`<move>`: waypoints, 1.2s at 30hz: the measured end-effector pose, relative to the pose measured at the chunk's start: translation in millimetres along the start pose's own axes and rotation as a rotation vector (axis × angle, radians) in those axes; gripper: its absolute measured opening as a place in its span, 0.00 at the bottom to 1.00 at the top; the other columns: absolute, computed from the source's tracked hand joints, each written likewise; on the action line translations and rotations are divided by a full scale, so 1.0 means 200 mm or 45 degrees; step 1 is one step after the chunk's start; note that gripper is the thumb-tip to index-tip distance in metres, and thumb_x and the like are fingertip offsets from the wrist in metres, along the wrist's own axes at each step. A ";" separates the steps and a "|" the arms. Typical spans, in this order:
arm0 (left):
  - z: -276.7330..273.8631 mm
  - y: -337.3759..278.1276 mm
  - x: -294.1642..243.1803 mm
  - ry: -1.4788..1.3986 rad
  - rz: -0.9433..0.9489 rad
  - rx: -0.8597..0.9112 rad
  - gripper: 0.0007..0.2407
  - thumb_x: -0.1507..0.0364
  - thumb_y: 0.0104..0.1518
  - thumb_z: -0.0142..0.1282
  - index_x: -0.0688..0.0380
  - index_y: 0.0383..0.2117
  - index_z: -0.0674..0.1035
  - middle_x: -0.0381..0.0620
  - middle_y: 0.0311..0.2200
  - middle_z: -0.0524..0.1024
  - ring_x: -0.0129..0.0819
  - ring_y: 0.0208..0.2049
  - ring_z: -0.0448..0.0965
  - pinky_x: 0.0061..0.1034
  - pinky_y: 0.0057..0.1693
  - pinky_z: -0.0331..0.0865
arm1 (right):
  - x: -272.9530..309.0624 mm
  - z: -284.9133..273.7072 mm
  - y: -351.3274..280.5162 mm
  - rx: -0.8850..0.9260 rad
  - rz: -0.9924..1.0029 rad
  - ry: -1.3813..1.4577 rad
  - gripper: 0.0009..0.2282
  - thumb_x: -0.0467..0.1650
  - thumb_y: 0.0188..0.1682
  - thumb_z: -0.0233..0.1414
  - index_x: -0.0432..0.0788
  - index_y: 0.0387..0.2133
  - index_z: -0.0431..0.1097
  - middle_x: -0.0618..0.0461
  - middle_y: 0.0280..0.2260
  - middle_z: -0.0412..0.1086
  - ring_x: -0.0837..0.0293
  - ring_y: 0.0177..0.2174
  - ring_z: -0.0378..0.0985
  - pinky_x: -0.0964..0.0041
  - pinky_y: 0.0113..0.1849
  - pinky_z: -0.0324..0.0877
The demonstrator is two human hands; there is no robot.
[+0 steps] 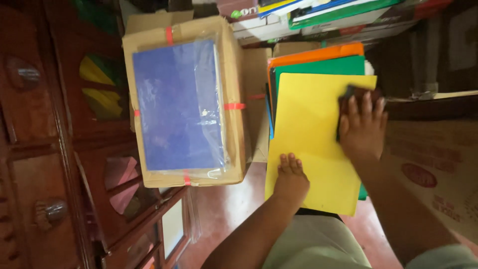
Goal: Wiping dust off various colored folders and office files using a cloth in a storage area.
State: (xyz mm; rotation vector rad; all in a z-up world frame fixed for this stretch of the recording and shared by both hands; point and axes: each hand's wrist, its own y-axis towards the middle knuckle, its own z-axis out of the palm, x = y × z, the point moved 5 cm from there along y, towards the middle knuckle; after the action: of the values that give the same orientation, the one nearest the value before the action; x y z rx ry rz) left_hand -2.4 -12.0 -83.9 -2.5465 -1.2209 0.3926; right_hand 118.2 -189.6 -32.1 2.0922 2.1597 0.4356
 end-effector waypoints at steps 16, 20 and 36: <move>-0.15 -0.35 0.30 -0.626 -0.123 -0.628 0.26 0.69 0.58 0.61 0.70 0.61 0.69 0.69 0.60 0.66 0.64 0.64 0.64 0.41 0.69 0.60 | -0.22 -0.16 -1.05 0.037 -0.062 -0.203 0.25 0.30 0.47 0.51 0.58 0.60 0.68 0.53 0.56 0.69 0.48 0.54 0.72 0.51 0.53 0.69; 0.00 -0.47 0.35 -0.899 -0.575 -0.418 0.35 0.65 0.59 0.61 0.77 0.66 0.57 0.78 0.59 0.63 0.69 0.62 0.66 0.45 0.67 0.62 | -0.10 -0.50 -0.91 -0.052 0.204 0.020 0.25 0.30 0.44 0.56 0.72 0.55 0.73 0.53 0.44 0.65 0.49 0.43 0.73 0.59 0.44 0.68; -0.20 -0.62 0.08 -1.701 -1.228 -0.527 0.16 0.64 0.52 0.63 0.49 0.47 0.83 0.53 0.35 0.82 0.44 0.37 0.85 0.32 0.41 0.80 | 0.49 -1.09 -0.97 1.005 -0.010 0.170 0.33 0.49 0.46 0.56 0.64 0.67 0.56 0.54 0.56 0.63 0.50 0.52 0.77 0.53 0.48 0.80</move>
State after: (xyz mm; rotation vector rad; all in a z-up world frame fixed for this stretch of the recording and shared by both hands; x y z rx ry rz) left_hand -66.6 68.7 -3.7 -1.3233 -2.9086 1.7929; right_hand -131.0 -124.5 134.5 2.4402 2.7197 -0.3663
